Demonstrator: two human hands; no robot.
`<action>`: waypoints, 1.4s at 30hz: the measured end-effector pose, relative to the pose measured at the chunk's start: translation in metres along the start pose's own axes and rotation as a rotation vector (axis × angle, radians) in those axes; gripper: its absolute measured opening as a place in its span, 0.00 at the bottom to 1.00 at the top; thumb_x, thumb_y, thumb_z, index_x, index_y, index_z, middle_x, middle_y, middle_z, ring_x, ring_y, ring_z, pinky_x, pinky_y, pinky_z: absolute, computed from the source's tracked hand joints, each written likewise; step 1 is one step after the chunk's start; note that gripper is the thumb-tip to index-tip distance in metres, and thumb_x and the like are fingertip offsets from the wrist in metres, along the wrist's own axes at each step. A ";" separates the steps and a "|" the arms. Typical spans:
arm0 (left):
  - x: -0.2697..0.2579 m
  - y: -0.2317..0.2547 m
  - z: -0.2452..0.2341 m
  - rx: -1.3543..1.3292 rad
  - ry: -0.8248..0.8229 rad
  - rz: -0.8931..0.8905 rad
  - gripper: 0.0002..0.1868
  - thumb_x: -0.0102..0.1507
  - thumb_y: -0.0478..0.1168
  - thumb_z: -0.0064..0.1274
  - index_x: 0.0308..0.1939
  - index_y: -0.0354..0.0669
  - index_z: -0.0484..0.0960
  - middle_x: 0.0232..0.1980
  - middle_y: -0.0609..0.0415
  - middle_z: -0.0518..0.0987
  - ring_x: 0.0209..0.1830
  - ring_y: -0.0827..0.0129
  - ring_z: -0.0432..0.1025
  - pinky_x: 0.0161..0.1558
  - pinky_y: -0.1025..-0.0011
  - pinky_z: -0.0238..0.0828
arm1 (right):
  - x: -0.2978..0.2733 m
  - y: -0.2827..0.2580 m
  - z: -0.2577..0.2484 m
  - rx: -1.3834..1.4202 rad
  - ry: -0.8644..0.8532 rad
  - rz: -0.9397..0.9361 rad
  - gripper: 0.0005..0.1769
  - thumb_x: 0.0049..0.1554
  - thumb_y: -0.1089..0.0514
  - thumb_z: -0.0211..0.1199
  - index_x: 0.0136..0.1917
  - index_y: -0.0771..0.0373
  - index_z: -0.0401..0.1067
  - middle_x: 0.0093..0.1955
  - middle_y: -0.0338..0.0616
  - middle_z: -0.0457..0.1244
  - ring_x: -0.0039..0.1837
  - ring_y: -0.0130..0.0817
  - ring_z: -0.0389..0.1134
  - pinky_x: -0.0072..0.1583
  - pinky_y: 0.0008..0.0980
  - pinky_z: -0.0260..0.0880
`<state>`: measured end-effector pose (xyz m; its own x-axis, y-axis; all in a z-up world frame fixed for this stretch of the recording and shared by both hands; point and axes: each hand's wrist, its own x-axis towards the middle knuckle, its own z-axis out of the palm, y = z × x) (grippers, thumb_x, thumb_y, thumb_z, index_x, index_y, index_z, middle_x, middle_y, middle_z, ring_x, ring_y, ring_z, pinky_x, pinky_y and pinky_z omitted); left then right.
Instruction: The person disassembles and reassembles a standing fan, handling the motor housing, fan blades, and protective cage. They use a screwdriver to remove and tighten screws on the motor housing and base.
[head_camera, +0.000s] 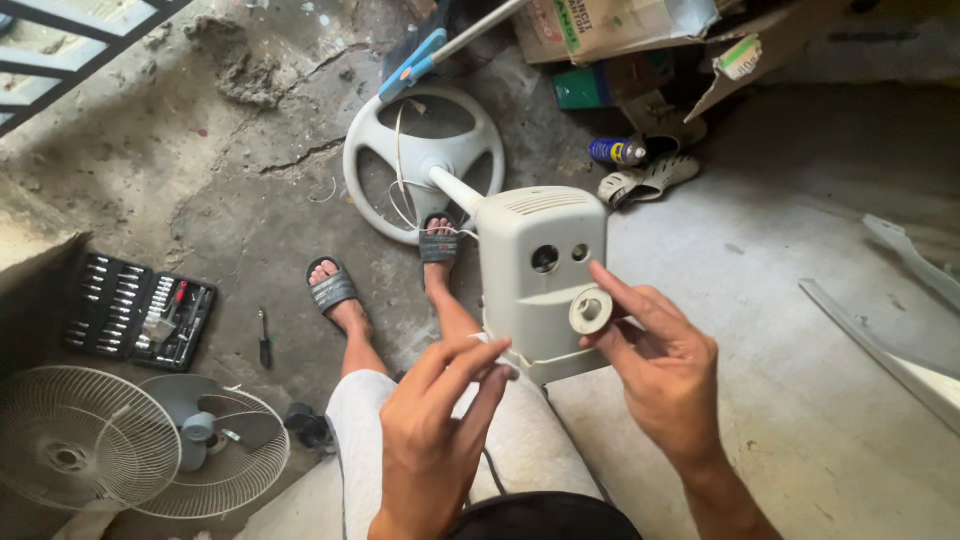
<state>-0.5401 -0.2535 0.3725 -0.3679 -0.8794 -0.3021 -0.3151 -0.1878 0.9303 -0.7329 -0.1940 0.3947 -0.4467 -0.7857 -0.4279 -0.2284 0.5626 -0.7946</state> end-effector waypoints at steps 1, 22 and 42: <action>0.002 -0.002 -0.002 -0.017 -0.004 -0.025 0.16 0.59 0.29 0.62 0.50 0.39 0.84 0.42 0.51 0.82 0.37 0.66 0.81 0.37 0.70 0.76 | 0.002 -0.002 0.002 0.001 0.020 -0.002 0.27 0.58 0.73 0.63 0.71 0.69 0.69 0.52 0.41 0.67 0.52 0.27 0.70 0.57 0.28 0.77; 0.021 -0.018 0.007 -0.169 -0.003 -0.020 0.12 0.62 0.31 0.61 0.49 0.37 0.83 0.44 0.52 0.82 0.36 0.70 0.81 0.39 0.73 0.77 | 0.021 -0.022 0.033 -0.399 0.149 -0.217 0.14 0.55 0.72 0.69 0.54 0.70 0.73 0.45 0.41 0.68 0.47 0.23 0.70 0.54 0.24 0.77; 0.021 -0.003 0.026 -0.132 0.072 0.148 0.11 0.61 0.30 0.63 0.46 0.36 0.82 0.44 0.50 0.81 0.41 0.61 0.79 0.43 0.67 0.76 | 0.007 -0.002 0.007 -0.059 -0.003 -0.218 0.14 0.50 0.73 0.67 0.50 0.68 0.69 0.53 0.43 0.63 0.55 0.29 0.68 0.60 0.28 0.72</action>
<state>-0.5693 -0.2599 0.3578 -0.3368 -0.9297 -0.1489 -0.1435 -0.1056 0.9840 -0.7298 -0.2026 0.3902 -0.3788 -0.8912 -0.2497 -0.3694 0.3929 -0.8421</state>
